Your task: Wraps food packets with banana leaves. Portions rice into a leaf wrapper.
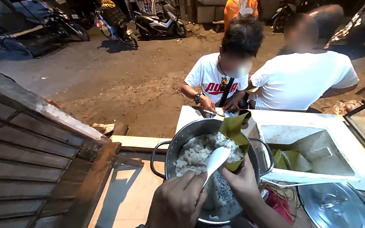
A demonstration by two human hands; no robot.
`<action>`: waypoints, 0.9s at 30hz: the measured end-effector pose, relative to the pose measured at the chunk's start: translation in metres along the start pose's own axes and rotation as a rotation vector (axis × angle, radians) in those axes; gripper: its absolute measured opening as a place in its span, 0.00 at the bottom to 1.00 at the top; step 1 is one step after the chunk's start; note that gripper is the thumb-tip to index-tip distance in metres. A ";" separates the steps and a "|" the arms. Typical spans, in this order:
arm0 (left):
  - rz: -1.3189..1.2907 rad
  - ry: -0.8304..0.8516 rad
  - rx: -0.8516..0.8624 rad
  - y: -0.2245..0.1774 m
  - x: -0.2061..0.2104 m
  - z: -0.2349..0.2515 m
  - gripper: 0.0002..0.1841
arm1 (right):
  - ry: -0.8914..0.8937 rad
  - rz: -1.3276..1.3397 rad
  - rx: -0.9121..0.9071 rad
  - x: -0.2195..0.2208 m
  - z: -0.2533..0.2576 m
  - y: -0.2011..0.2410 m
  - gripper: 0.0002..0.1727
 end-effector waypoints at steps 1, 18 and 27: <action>0.007 -0.001 -0.003 -0.001 0.001 0.001 0.14 | 0.016 -0.025 -0.013 0.000 0.000 -0.002 0.40; -0.335 0.130 -0.617 0.063 -0.023 -0.007 0.10 | 0.242 0.033 0.253 0.009 -0.001 -0.001 0.35; -0.176 0.088 -0.246 0.031 -0.029 0.008 0.09 | 0.410 0.225 0.327 0.012 -0.004 0.002 0.35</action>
Point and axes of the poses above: each hand's wrist, its own z-axis towards the middle knuckle, its own x-axis out of the palm, y = z × x, the point moved 4 cm from there along z, towards the middle knuckle, and after that the axes turned 1 degree about y, right-handed, at the moved point
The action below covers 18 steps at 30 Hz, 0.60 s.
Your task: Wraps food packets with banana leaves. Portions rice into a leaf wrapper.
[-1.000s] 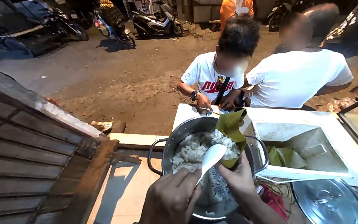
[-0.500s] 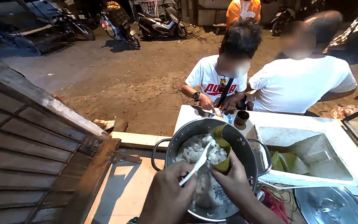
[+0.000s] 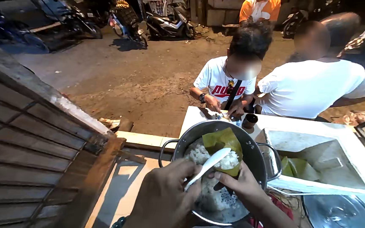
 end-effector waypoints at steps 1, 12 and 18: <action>0.011 0.012 0.027 -0.003 0.003 0.001 0.08 | -0.006 -0.040 -0.017 0.001 0.000 0.000 0.36; 0.040 0.061 0.118 -0.004 -0.010 0.016 0.12 | 0.041 -0.040 -0.168 -0.002 0.003 0.000 0.41; 0.088 0.150 0.464 -0.013 0.003 0.013 0.08 | 0.094 -0.050 -0.071 -0.002 0.000 0.001 0.41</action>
Point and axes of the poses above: each hand's wrist, its own z-axis towards the middle knuckle, its own x-axis out of the palm, y = z × x, the point moved 4 cm from there along z, towards the middle knuckle, and after that the axes turned 1 degree about y, right-handed, at the moved point
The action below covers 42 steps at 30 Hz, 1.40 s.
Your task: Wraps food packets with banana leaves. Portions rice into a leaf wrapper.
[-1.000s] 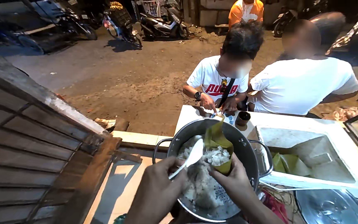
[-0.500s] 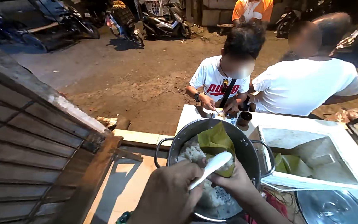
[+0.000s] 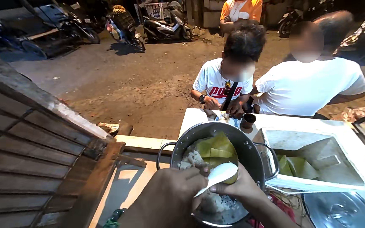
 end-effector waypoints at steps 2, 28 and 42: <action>0.035 0.022 0.074 0.004 -0.005 -0.001 0.10 | 0.037 -0.013 0.015 0.000 0.000 0.001 0.39; -0.590 0.334 -0.539 0.058 0.027 -0.013 0.20 | 0.047 0.003 0.006 0.000 -0.003 0.006 0.31; 0.109 0.623 -0.343 0.007 0.114 0.070 0.15 | -0.732 -0.572 -0.649 -0.055 -0.022 0.032 0.41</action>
Point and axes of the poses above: each hand's wrist, its own z-axis towards the middle knuckle, its own x-axis out of the palm, y = z × x, the point moved 4 cm from there along z, towards the middle knuckle, and after that the axes turned 1 degree about y, right-handed, at the moved point
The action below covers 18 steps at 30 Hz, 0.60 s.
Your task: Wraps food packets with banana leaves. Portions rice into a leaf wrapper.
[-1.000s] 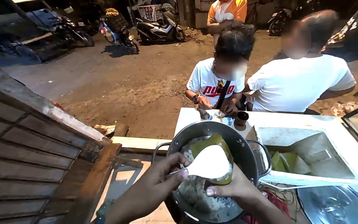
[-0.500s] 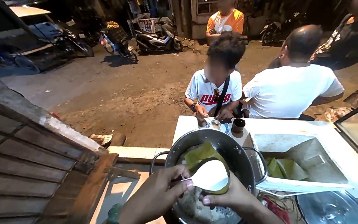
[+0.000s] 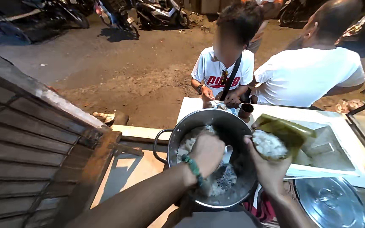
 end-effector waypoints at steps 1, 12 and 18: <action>0.020 0.014 -0.008 -0.004 0.002 0.012 0.14 | -0.028 -0.002 0.003 -0.001 -0.001 0.000 0.42; 0.001 0.187 0.290 -0.027 0.030 0.035 0.09 | -0.064 -0.062 0.013 0.002 -0.001 0.000 0.41; 0.126 0.045 0.399 -0.008 0.015 0.019 0.05 | -0.053 -0.062 0.032 0.000 0.000 -0.003 0.41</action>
Point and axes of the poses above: each hand's wrist, its own z-axis towards the middle knuckle, its own x-axis out of the palm, y = z × x, the point moved 4 cm from there along z, towards the middle knuckle, and after that the axes turned 1 degree about y, right-handed, at the moved point
